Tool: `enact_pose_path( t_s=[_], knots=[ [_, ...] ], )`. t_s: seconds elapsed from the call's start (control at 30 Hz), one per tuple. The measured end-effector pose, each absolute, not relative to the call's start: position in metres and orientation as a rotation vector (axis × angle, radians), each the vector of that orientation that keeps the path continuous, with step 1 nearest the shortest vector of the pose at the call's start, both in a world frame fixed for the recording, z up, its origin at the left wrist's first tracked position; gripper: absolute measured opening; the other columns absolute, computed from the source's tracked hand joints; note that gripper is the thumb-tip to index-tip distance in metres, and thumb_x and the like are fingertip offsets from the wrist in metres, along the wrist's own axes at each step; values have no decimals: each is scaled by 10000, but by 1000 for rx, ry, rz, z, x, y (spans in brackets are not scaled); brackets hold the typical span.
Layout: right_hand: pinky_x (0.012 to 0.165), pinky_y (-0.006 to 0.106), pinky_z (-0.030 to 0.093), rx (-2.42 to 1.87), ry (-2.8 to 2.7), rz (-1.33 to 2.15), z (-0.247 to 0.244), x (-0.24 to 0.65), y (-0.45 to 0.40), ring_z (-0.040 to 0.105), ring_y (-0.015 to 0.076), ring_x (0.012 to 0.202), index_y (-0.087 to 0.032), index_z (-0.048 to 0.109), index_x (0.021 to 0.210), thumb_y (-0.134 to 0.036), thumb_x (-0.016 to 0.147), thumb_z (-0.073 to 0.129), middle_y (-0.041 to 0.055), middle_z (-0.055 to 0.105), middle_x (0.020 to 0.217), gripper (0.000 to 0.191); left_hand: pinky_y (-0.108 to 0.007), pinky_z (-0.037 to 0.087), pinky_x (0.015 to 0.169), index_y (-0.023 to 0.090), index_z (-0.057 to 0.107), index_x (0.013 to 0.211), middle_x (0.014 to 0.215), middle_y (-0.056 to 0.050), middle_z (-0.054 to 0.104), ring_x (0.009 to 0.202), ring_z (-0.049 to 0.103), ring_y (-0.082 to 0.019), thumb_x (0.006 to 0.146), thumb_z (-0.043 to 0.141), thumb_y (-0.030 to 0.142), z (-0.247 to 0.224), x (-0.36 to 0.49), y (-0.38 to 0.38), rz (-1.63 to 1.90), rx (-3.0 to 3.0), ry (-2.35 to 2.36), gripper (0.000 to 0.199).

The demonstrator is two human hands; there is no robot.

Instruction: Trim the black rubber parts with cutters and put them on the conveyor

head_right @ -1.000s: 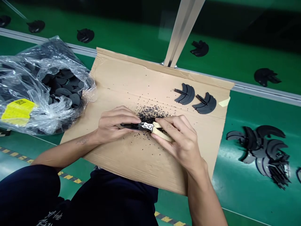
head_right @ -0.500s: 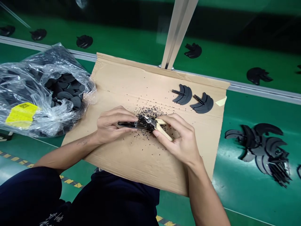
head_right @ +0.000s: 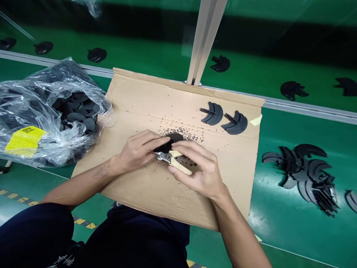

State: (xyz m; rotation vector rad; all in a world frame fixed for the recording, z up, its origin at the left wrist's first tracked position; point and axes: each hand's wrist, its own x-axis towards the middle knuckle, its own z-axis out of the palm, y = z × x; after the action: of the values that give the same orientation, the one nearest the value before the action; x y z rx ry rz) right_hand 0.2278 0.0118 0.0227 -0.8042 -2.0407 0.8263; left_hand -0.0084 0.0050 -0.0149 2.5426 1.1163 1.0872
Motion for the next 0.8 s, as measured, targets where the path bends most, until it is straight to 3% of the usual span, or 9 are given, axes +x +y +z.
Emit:
enact_pose_path(
  t_s=[0.1, 0.3, 0.8],
  knots=[
    [889, 426, 628, -765, -2066, 783, 23, 231, 13, 726, 259, 1064, -217, 706, 1195, -217, 809, 809, 127, 736, 1195, 400, -311, 615, 829, 139, 649, 1241, 1044, -98, 745, 930, 703, -171, 947, 585, 104, -14, -8, 6, 1138, 2417, 1087, 303],
    [832, 475, 600, -1005, -1991, 370, 20, 251, 28, 714, 263, 973, -296, 698, 1234, -178, 823, 796, 82, 739, 1092, 438, -241, 599, 853, 139, 692, 1117, 1038, -68, 754, 969, 720, -130, 881, 568, 6, -7, -8, 8, 1195, 1890, 1044, 298],
    [723, 388, 562, -852, -2188, 392, 19, 247, 24, 700, 228, 881, -292, 656, 1274, -262, 842, 800, 73, 751, 1068, 456, -260, 630, 880, 154, 693, 1072, 1054, -86, 764, 1002, 749, -153, 904, 704, 118, -3, -4, 4, 1182, 1623, 768, 173]
  ],
)
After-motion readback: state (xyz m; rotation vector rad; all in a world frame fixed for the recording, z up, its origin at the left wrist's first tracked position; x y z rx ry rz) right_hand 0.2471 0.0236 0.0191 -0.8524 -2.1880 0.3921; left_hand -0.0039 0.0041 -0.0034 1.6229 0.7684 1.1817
